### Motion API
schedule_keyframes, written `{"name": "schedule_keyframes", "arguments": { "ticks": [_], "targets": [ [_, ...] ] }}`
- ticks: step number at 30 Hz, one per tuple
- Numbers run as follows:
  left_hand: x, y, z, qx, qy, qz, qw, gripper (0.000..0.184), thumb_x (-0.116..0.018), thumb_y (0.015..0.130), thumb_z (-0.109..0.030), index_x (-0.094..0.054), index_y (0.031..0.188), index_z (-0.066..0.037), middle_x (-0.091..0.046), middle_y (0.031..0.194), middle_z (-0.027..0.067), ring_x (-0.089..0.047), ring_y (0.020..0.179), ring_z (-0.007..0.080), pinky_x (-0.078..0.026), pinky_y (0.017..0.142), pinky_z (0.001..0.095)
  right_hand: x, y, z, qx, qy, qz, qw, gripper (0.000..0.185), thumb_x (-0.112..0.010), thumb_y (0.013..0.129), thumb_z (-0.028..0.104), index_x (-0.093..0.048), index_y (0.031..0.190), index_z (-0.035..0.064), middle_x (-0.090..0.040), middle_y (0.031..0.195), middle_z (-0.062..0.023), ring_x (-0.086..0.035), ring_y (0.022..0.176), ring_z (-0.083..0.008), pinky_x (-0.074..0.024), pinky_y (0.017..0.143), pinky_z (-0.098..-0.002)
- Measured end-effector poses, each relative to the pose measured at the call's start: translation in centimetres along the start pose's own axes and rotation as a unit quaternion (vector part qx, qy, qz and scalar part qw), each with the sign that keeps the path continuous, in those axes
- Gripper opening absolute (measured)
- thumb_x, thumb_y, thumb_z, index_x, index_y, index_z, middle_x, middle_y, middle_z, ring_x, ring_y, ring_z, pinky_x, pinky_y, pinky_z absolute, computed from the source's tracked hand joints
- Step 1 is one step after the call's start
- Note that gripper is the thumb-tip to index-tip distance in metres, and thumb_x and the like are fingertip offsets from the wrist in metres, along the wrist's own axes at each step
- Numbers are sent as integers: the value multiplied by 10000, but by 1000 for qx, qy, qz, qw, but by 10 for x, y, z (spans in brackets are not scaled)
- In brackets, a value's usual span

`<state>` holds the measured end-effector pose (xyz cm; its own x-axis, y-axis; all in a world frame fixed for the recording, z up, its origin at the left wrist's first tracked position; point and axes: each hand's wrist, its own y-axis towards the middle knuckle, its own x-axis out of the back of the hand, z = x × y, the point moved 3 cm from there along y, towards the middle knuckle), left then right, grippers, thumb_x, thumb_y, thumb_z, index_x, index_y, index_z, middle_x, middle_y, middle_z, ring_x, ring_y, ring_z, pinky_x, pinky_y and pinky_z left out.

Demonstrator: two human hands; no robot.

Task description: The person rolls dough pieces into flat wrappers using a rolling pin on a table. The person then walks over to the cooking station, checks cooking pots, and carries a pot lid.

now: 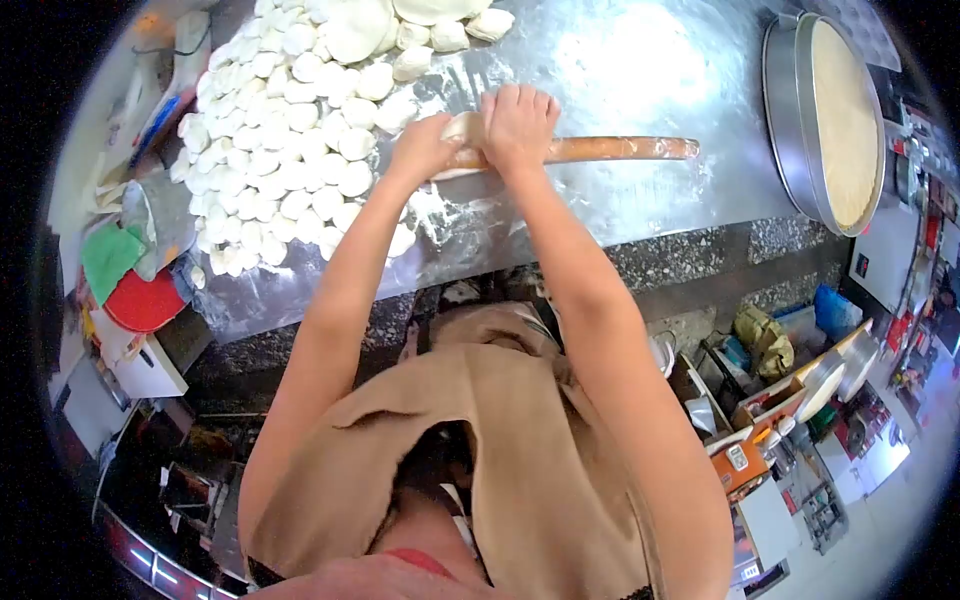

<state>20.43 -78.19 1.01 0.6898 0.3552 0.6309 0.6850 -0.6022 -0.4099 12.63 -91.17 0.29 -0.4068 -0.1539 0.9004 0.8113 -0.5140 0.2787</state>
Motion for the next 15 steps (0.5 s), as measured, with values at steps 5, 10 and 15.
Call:
{"name": "schedule_keyframes", "arguments": {
  "ticks": [5, 10, 15],
  "targets": [
    [47, -30, -2, 48, -384, -180, 904, 318, -661, 838, -190, -630, 1140, -96, -666, 998, 99, -621, 977, 344, -476, 876, 421, 46, -102, -34, 90, -28, -42, 995, 200, -582, 819, 308, -607, 892, 124, -580, 884, -60, -535, 892, -265, -339, 900, -436],
    [62, -29, 15, -180, 120, -215, 952, 437, -609, 806, -36, -586, 1229, -141, -557, 1229, 69, -524, 1158, 281, -398, 983, 408, 39, -82, -53, 75, -13, -23, 997, 160, -583, 808, 298, -596, 822, 139, -570, 873, -38, -523, 869, -249, -347, 866, -424],
    [53, 13, 21, -281, 257, -64, 922, 452, -620, 749, -6, -614, 1183, -133, -570, 1101, 86, -574, 960, 278, -467, 835, 360, 32, -77, -55, 61, -20, -23, 998, 135, -589, 796, 287, -587, 791, 152, -566, 846, -24, -518, 838, -241, -353, 836, -407]
  ]
}}
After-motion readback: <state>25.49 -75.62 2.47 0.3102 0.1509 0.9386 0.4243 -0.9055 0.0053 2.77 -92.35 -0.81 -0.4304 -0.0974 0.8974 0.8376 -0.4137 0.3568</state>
